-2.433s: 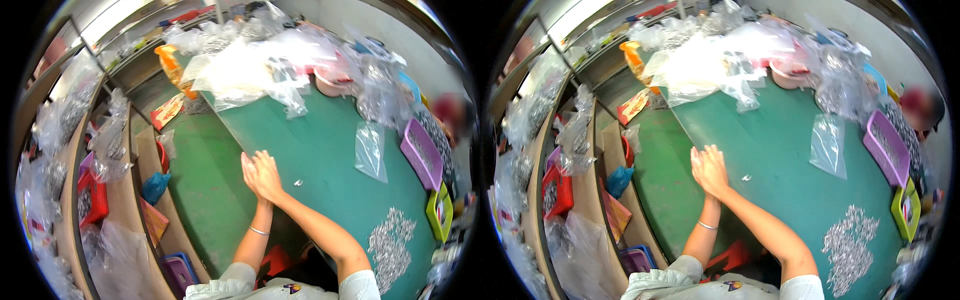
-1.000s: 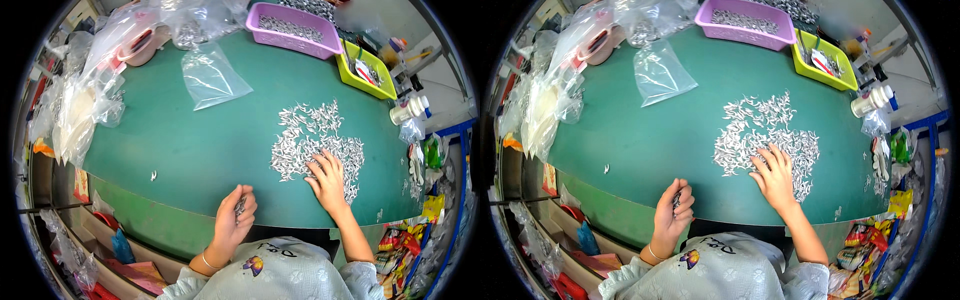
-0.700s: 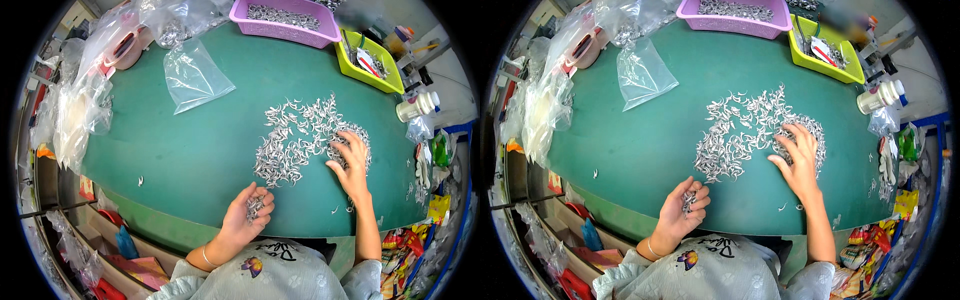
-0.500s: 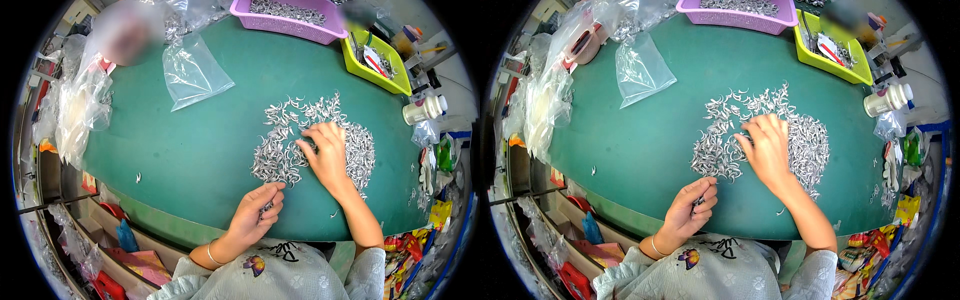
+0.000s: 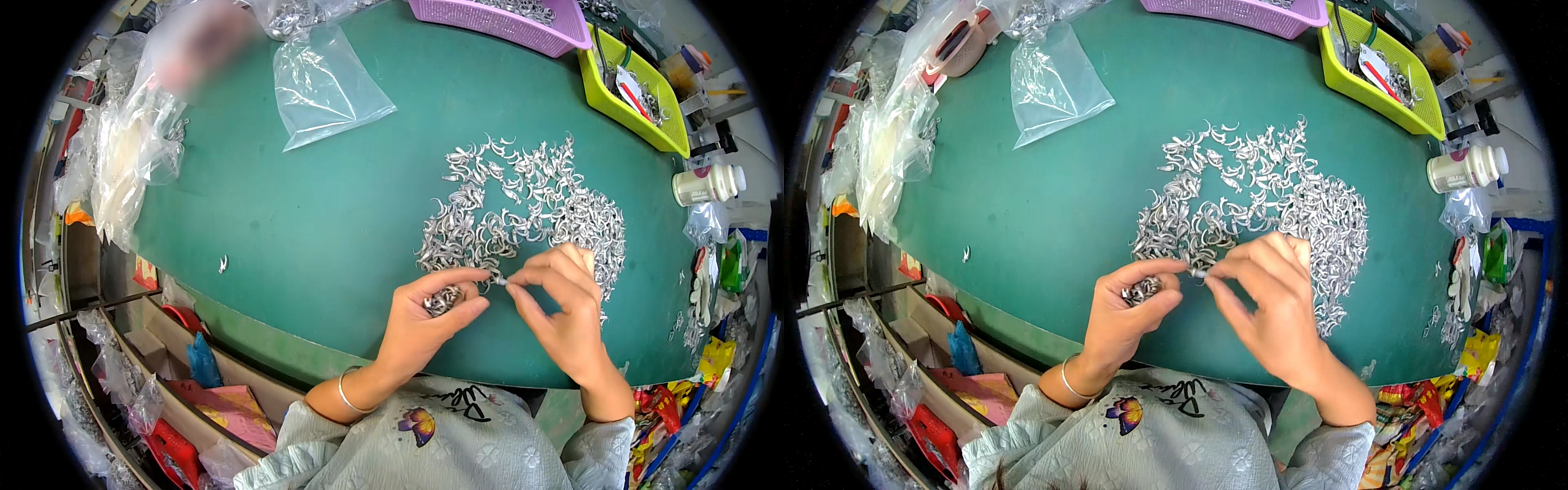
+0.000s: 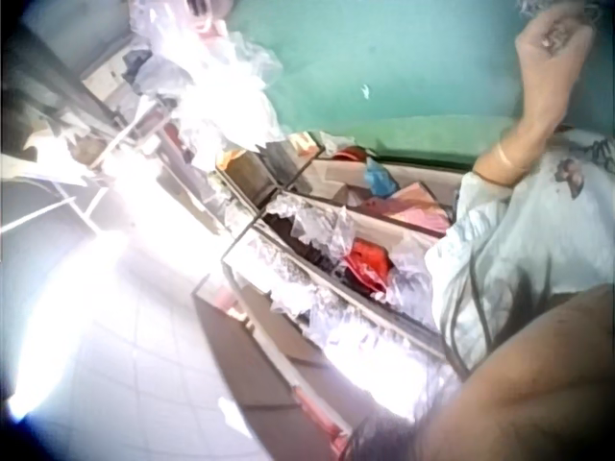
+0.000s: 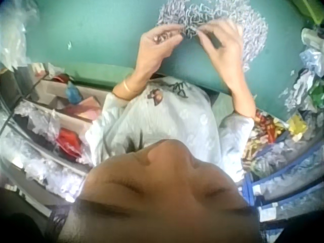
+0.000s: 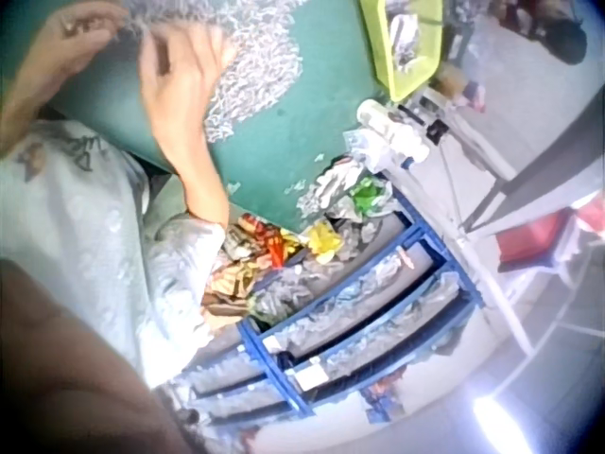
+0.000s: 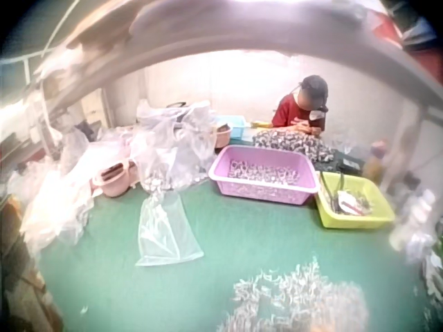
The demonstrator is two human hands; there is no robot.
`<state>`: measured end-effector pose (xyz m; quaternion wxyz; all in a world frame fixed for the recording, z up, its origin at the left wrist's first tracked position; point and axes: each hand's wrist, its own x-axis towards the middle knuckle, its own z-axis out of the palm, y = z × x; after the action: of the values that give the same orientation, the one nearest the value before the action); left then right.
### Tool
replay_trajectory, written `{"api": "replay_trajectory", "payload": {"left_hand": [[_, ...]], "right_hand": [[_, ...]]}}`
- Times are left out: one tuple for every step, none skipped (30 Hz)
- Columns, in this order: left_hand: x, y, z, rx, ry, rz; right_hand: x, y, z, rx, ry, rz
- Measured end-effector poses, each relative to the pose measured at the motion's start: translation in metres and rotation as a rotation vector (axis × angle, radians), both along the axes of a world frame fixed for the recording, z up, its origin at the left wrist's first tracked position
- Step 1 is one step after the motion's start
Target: The person sorts through a pile of small crescent-shaped metal parts on a workbench by hand, picking them up and moving them between the pile and plastic containers.
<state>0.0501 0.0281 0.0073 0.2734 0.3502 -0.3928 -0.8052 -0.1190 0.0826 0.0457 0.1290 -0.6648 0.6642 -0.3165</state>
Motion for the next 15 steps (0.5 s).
{"api": "replay_trajectory", "payload": {"left_hand": [[0.001,0.001,-0.003,-0.040,-0.017,-0.023],[0.000,0.001,-0.003,-0.104,-0.023,-0.033],[-0.002,0.002,-0.004,-0.167,-0.028,-0.043],[-0.002,0.003,-0.004,-0.230,-0.033,-0.051],[-0.002,0.004,-0.004,-0.214,-0.032,-0.056],[-0.001,0.004,-0.003,-0.198,-0.030,-0.061],[-0.001,0.005,-0.003,-0.182,-0.028,-0.065],[0.000,0.005,-0.001,-0.151,-0.021,-0.064],[0.001,0.006,0.002,-0.120,-0.013,-0.063],[0.002,0.006,0.004,-0.089,-0.006,-0.061],[0.003,0.006,0.003,-0.143,0.001,-0.081],[0.005,0.006,0.001,-0.196,0.007,-0.101],[0.006,0.006,-0.001,-0.250,0.013,-0.120],[0.005,0.006,0.000,-0.243,-0.015,-0.102],[0.004,0.006,0.000,-0.236,-0.043,-0.083]], "right_hand": [[0.002,0.003,0.002,0.002,0.014,0.020],[0.003,0.007,0.006,0.000,0.032,0.033],[0.005,0.010,0.009,0.004,0.038,0.035],[0.006,0.012,0.011,0.005,0.035,0.036],[0.006,0.014,0.013,0.003,0.033,0.038],[0.007,0.015,0.014,0.001,0.030,0.041],[0.007,0.016,0.015,-0.001,0.038,0.039],[0.008,0.017,0.016,-0.004,0.047,0.037],[0.009,0.018,0.017,-0.007,0.056,0.035],[0.010,0.019,0.018,-0.004,0.077,0.035],[0.012,0.021,0.019,-0.001,0.099,0.034],[0.012,0.021,0.020,0.002,0.120,0.034],[0.013,0.021,0.021,0.013,0.118,0.043],[0.013,0.020,0.022,0.025,0.117,0.053],[0.013,0.019,0.022,0.037,0.116,0.065]]}}
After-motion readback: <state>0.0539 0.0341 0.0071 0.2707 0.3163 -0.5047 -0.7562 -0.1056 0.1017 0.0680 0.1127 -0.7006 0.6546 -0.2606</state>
